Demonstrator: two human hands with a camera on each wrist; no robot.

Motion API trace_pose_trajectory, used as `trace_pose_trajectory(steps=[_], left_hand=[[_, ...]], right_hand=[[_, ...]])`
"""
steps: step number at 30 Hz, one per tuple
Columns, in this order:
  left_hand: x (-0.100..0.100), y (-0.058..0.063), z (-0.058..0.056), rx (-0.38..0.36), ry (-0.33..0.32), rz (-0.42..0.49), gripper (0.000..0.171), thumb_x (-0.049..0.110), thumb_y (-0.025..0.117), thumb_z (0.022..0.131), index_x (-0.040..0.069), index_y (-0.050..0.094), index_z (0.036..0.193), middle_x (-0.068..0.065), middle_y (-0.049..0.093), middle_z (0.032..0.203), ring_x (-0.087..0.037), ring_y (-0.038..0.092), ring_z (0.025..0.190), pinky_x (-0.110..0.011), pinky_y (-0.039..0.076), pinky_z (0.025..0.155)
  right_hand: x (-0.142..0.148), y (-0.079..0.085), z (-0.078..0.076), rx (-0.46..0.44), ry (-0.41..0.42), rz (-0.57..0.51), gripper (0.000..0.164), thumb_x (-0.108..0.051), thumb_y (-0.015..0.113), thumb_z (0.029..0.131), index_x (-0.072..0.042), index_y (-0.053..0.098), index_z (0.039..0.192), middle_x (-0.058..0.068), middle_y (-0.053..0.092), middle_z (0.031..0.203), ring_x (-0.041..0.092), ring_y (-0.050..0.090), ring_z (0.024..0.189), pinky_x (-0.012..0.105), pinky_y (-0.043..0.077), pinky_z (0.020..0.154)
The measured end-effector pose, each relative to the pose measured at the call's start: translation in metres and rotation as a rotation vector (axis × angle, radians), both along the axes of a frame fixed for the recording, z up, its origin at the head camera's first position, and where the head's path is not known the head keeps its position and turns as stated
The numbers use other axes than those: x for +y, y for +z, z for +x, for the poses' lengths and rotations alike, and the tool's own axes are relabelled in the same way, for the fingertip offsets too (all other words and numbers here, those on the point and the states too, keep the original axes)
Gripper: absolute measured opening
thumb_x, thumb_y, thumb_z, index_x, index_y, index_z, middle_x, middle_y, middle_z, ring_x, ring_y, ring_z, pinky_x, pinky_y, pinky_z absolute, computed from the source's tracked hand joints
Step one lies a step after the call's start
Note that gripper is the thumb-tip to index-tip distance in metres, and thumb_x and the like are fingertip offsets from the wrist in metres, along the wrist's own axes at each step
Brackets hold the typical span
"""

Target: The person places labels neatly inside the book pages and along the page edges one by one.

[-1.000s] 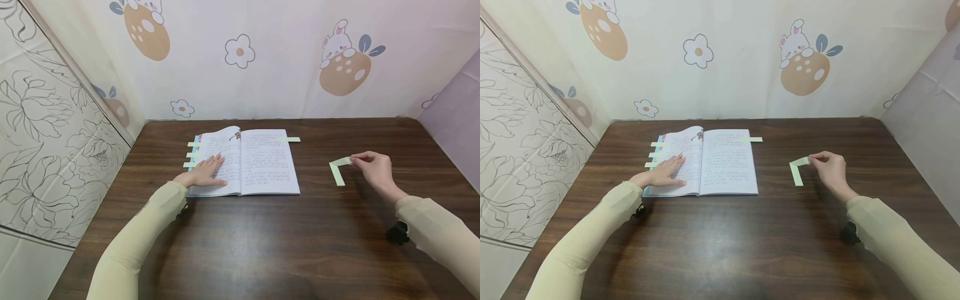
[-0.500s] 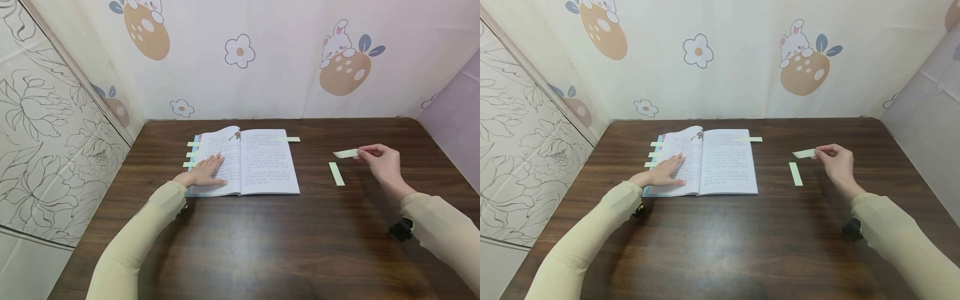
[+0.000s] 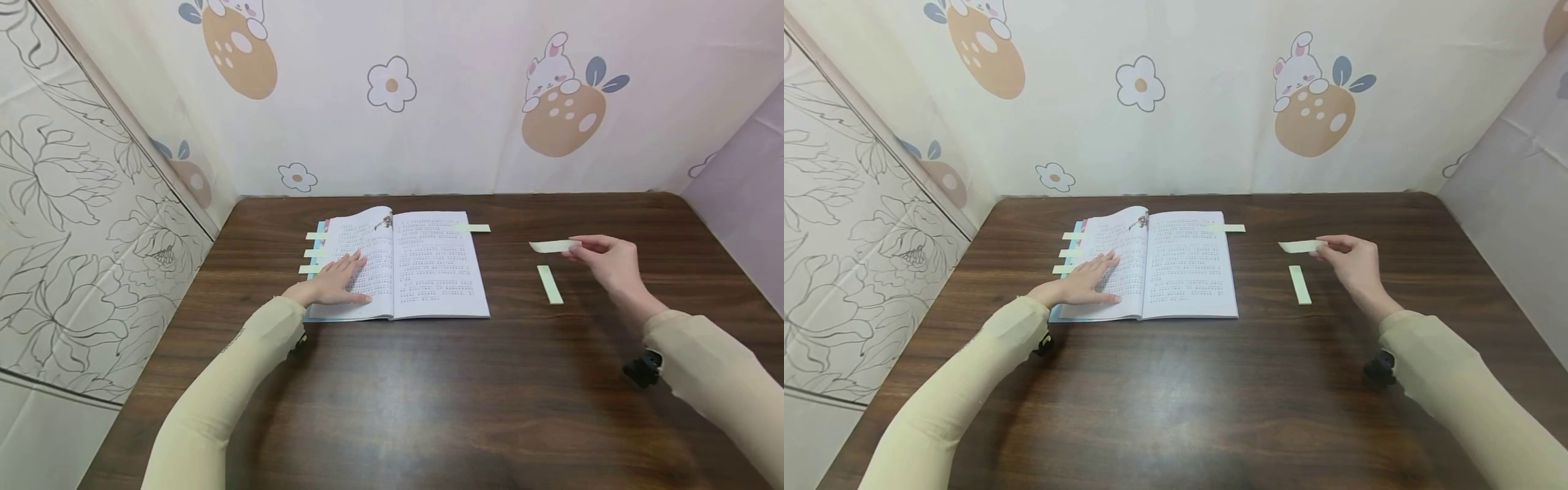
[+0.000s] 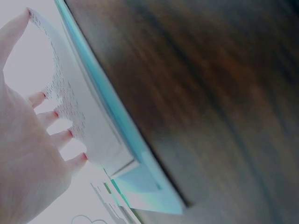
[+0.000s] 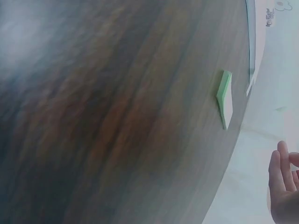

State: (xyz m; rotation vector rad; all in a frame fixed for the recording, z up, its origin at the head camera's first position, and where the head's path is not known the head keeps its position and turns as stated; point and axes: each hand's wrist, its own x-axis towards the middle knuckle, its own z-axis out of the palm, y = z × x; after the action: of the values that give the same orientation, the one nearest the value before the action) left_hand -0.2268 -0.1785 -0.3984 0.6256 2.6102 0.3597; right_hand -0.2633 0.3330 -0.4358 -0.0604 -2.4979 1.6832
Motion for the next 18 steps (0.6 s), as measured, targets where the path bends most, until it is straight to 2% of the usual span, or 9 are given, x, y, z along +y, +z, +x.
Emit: trace_pose_trajectory(steps=[4,11,14,18], left_hand=[[0.000,0.000,0.000,0.000,0.001,0.004,0.088,0.055,0.051,0.081,0.009,0.009,0.143,-0.009,-0.003,0.149,-0.028,-0.001,0.135,-0.047,0.005,0.106],[0.000,0.000,0.000,0.001,-0.003,0.003,0.088,0.055,0.051,0.081,0.008,0.009,0.143,-0.010,-0.003,0.149,-0.028,0.000,0.135,-0.048,0.006,0.106],[0.000,-0.001,0.000,0.003,-0.001,0.004,0.088,0.054,0.052,0.080,0.008,0.009,0.143,-0.010,-0.002,0.149,-0.028,0.000,0.135,-0.048,0.006,0.106],[0.000,0.000,0.000,0.002,0.002,0.007,0.088,0.055,0.052,0.080,0.008,0.009,0.143,-0.010,-0.002,0.149,-0.028,0.000,0.135,-0.048,0.006,0.106]], right_hand=[[-0.008,0.001,-0.001,0.004,0.008,0.021,0.037,-0.031,0.068,0.076,-0.008,0.065,0.105,-0.012,0.067,0.079,0.002,0.064,0.073,0.011,0.047,0.062],[-0.030,0.026,0.007,-0.055,0.096,-0.023,0.036,-0.028,0.066,0.079,-0.004,0.064,0.105,-0.005,0.068,0.086,0.007,0.064,0.082,0.016,0.048,0.068],[-0.031,0.018,-0.001,-0.024,0.108,-0.051,0.035,-0.028,0.065,0.079,-0.004,0.063,0.105,-0.003,0.068,0.090,0.010,0.064,0.084,0.018,0.049,0.069],[-0.028,-0.003,-0.017,0.031,0.104,-0.102,0.036,-0.027,0.065,0.079,-0.003,0.063,0.105,0.002,0.067,0.095,0.012,0.065,0.083,0.018,0.049,0.068]])
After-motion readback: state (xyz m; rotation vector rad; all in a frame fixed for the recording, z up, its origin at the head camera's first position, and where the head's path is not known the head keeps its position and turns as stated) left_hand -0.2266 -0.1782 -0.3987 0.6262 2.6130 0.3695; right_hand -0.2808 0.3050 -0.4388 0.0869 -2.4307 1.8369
